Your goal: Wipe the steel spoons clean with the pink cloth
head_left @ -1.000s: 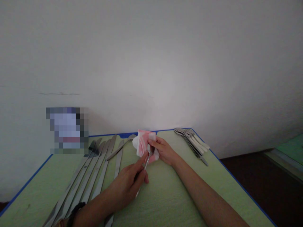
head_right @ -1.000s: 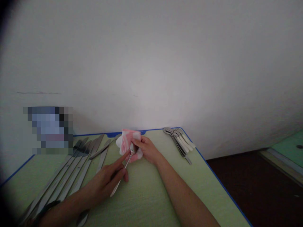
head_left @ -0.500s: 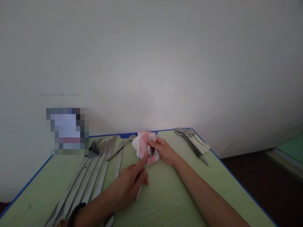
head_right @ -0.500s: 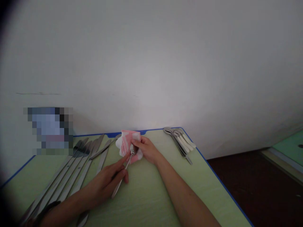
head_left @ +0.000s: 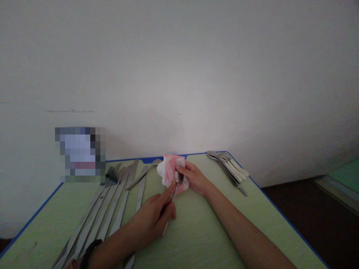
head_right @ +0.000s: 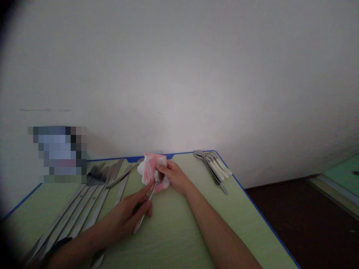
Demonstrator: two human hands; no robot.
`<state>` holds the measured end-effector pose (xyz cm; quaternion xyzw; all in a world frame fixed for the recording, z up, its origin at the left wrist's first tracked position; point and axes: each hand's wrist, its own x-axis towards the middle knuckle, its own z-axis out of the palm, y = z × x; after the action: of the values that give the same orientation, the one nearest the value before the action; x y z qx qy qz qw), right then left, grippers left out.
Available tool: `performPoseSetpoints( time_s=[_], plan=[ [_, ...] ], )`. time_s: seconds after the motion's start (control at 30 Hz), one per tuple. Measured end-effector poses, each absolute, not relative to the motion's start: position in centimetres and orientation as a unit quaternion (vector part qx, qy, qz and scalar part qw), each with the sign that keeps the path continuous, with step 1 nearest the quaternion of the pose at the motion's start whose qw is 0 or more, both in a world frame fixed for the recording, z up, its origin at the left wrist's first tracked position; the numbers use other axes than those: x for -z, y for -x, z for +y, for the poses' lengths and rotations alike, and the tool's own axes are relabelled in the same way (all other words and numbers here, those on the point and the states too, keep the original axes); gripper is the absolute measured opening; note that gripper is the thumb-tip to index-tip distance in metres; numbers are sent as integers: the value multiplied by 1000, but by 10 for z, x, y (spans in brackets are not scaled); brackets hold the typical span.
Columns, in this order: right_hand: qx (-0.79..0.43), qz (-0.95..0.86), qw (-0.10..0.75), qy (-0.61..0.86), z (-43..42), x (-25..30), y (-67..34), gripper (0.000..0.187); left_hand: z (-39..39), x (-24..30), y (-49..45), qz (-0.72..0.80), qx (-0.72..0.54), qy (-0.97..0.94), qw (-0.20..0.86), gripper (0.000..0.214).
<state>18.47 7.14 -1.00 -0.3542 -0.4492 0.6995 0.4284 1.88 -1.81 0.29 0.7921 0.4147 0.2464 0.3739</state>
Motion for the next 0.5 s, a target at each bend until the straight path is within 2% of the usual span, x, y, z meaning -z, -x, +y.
performPoseSetpoints(
  time_s=[0.5],
  plan=[
    [-697,-456,431,347,70,7,-184,28,-19,-1,-20,413,-253,-788,380,58]
  ],
)
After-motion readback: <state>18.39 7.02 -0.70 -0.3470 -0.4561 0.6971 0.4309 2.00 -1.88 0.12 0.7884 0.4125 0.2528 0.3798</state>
